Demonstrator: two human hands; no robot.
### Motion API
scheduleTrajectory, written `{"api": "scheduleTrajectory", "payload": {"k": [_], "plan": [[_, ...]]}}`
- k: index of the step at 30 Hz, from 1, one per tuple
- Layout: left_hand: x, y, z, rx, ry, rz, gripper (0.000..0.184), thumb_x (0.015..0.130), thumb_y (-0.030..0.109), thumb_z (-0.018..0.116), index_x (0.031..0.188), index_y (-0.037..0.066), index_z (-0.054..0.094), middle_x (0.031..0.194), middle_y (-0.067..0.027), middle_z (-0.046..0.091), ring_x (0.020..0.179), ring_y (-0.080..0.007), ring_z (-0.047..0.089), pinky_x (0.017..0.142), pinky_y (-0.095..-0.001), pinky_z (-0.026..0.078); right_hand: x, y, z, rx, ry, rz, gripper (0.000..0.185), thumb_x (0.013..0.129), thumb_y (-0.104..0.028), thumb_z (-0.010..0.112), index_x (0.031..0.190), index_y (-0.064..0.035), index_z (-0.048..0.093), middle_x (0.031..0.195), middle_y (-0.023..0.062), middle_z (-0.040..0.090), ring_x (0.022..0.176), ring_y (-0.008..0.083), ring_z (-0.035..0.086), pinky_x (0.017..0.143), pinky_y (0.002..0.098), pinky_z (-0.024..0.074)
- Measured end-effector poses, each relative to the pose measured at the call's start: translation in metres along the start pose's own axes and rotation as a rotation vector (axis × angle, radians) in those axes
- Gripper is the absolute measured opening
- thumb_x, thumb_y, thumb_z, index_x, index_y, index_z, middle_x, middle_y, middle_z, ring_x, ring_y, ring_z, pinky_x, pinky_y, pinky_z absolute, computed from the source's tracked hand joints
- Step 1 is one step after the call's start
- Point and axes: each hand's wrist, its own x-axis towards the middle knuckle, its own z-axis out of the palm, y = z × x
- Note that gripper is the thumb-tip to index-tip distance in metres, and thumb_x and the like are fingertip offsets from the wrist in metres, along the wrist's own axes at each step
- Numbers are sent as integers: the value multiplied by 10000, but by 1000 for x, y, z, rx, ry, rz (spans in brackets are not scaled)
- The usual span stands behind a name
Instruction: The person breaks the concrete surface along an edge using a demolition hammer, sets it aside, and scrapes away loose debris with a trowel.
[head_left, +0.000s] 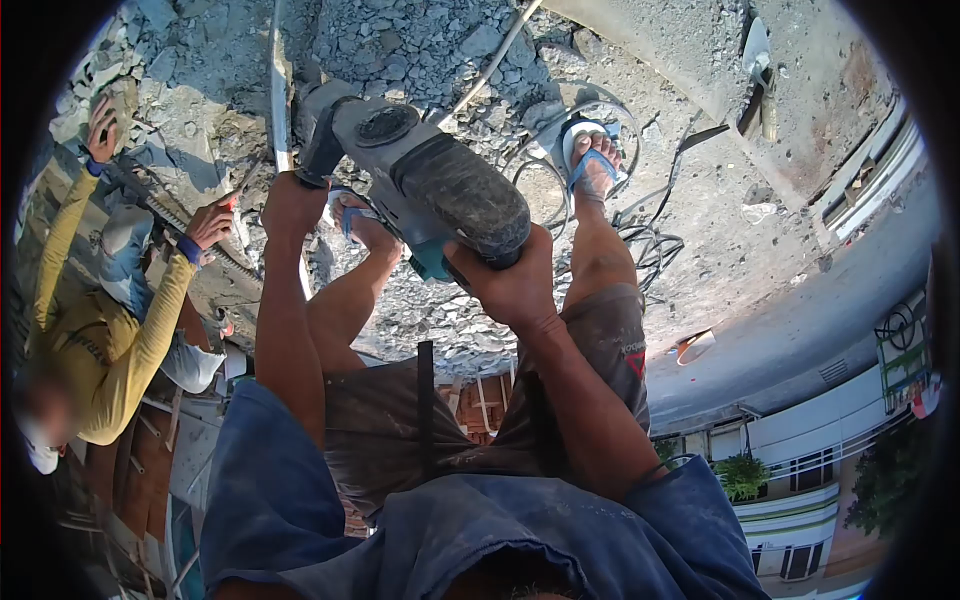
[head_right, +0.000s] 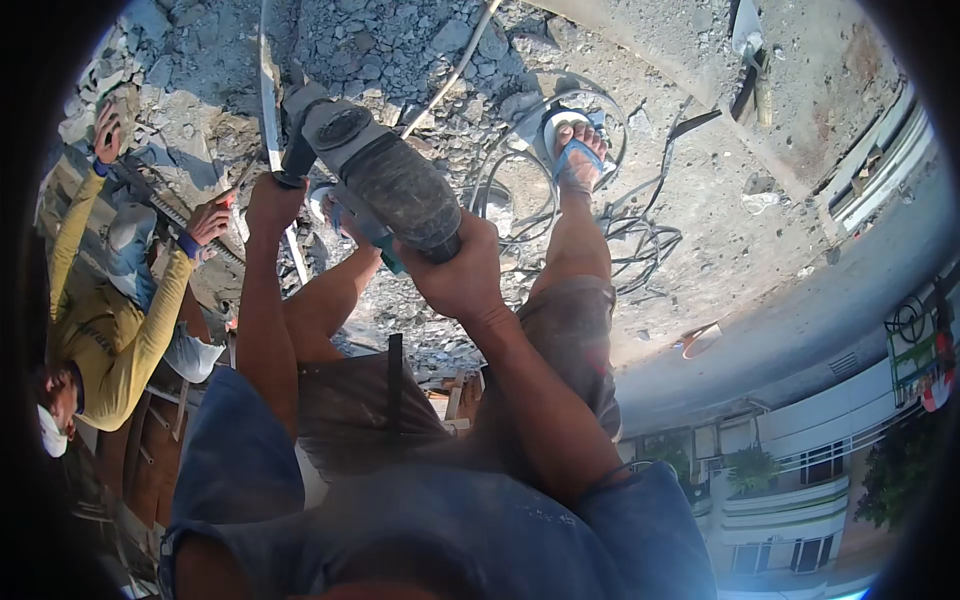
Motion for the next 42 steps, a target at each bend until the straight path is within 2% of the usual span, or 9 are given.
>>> {"api": "scheduleTrajectory", "payload": {"k": [7,10,13,18,23,27,29,36,42], "plan": [[8,3,-6,9,-6,30,411,735,396,707,871,8,704,828,-215,696,831,-390,684,723,-445,529,4,1,5,-10,35,-48,213,764,-105,741,921,26,682,797,63,705,735,99,644,669,290,512],[0,-3,1,-91,-3,73,411,743,391,718,861,-3,709,765,-211,690,801,-375,691,684,-443,518,4,9,7,-100,63,-69,234,685,-185,738,869,-57,673,746,186,672,722,372,669,636,399,528],[-10,-12,28,-137,129,87,412,743,381,739,856,-14,703,749,-212,685,807,-384,687,678,-443,515,7,4,-1,-251,-17,-114,260,680,-192,741,904,-77,676,745,191,670,723,389,660,637,422,531],[-46,8,24,-205,61,23,404,751,376,741,865,-9,703,782,-213,692,822,-391,684,693,-443,515,10,-25,-43,-191,-94,-146,269,689,-155,714,943,-77,667,718,183,660,711,385,660,626,442,528],[-47,22,-5,-33,123,41,393,762,389,732,885,16,713,793,-209,693,828,-398,678,706,-456,513,-2,-10,-16,-80,-13,-127,247,683,-125,709,910,-51,646,721,186,660,695,384,659,606,431,520],[-20,0,1,-35,41,16,400,772,402,721,885,19,712,803,-209,691,842,-406,670,709,-459,515,-1,-7,3,-95,26,-65,223,695,-125,716,889,-37,652,723,183,662,702,380,666,612,411,516],[-5,-4,-1,-54,8,42,402,769,404,717,889,20,710,808,-216,690,842,-409,671,718,-459,516,3,-4,7,-86,19,-38,223,753,-116,751,913,17,672,778,104,700,719,120,657,648,305,510],[7,7,-3,-52,-6,-8,490,747,426,718,938,-24,682,875,-263,680,885,-445,656,768,-482,515,15,-15,3,-108,58,-23,241,759,-84,759,950,36,675,866,92,718,800,124,672,712,285,521],[12,-15,-4,-46,-27,54,476,746,425,727,938,-8,676,901,-242,687,896,-427,660,769,-484,518,-11,-4,28,-143,118,-48,252,745,-106,779,930,32,678,829,114,717,763,153,693,673,302,527]]}}
